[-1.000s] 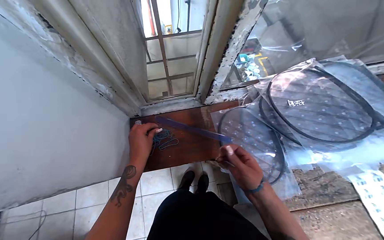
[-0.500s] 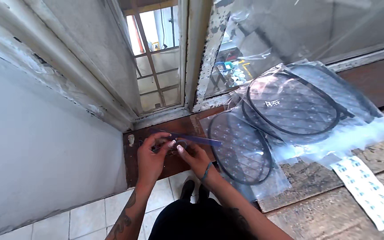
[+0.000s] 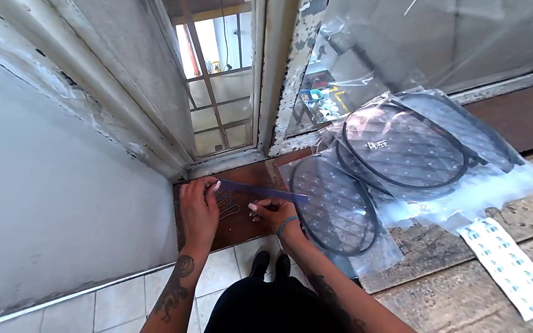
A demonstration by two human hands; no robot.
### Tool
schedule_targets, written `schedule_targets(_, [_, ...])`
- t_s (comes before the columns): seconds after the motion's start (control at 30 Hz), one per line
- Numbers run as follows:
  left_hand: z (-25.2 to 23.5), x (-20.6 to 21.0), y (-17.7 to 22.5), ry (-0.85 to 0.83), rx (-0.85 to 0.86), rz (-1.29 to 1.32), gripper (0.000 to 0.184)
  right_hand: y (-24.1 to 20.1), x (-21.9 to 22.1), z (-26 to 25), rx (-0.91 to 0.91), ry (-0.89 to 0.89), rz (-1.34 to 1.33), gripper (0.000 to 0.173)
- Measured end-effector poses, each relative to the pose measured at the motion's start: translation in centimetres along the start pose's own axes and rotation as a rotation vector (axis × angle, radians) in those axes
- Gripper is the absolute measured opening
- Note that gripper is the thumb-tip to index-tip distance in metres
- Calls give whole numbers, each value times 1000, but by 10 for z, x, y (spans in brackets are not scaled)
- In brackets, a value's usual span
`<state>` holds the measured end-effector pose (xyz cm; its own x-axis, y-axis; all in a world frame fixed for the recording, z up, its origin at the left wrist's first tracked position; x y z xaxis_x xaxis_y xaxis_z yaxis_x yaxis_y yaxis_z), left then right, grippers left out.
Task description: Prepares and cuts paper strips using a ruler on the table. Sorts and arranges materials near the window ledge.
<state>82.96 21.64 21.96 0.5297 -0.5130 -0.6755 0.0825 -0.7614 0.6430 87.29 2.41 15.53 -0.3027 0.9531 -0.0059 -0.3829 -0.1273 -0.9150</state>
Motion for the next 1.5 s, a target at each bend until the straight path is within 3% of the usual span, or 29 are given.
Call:
schedule_targets(0.13, [0,-5,-10,-79,-135,209,19,-14,13,-11,-126,-61,640,36])
schedule_targets(0.2, [6,-5,-10,-161,-182,372,21,-26,12,0,-333,-10,786,36])
schedule_targets(0.27, [17,0,-5,-244,-223,545,22,-31,3,13,-414,-87,593,44])
schedule_targets(0.33, [29,11,3,-344,-247,709,23,-27,0,21,-305,-280,322,66])
schedule_targets(0.37, [35,16,8,-389,-245,756,22,-26,2,24,-268,-332,249,63])
schedule_targets(0.47, [46,26,12,-458,-293,868,21,-27,3,35,-276,-263,220,16])
schedule_targets(0.5, [49,30,11,-481,-336,955,20,-26,-1,38,-290,-221,217,11])
schedule_targets(0.63, [75,50,22,-729,-543,1323,14,-12,-30,57,-257,-190,-8,12])
schedule_targets(0.73, [86,51,29,-885,-478,1215,9,-7,-50,69,-26,-123,-522,27])
schedule_targets(0.8, [83,47,27,-821,-481,1193,10,-9,-55,86,66,-198,-867,36])
schedule_targets(0.87, [76,49,23,-692,-599,1259,15,-18,-58,102,22,-394,-1066,24])
schedule_targets(0.9, [75,54,27,-659,-669,1263,17,-21,-54,108,16,-491,-1023,22])
schedule_targets(0.97, [86,68,53,-761,-735,1197,16,-16,-29,118,82,-632,-684,28])
schedule_targets(1.03, [98,77,84,-848,-686,1217,13,-19,-11,118,38,-715,-445,42])
schedule_targets(1.07, [100,81,87,-785,-641,1248,12,-25,-15,115,-68,-667,-399,52])
schedule_targets(1.17, [88,71,79,-504,-402,972,21,-48,-64,100,-416,-231,-278,93])
schedule_targets(1.23, [88,58,102,-499,-81,866,26,-52,-83,92,-520,-84,-128,125])
schedule_targets(1.27, [94,55,120,-544,61,846,31,-52,-83,90,-533,-21,-36,134])
schedule_targets(1.33, [108,56,146,-621,209,848,47,-57,-86,88,-526,164,22,125])
schedule_targets(1.43, [115,61,156,-698,295,839,53,-69,-116,88,-595,603,41,70])
schedule_targets(1.5, [119,59,159,-756,418,765,53,-65,-132,86,-550,758,-62,44])
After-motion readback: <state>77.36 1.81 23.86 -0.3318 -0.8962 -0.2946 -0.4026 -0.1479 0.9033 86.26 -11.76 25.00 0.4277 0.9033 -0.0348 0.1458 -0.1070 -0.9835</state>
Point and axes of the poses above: each hand's wrist, its own z-axis away from the middle knuckle, its own x-axis out of the palm, y = z × x, the point moved 6 cm from there along -z, towards the middle knuckle, and after that the axes turned 1 degree about -y, right-handed, at the moved point
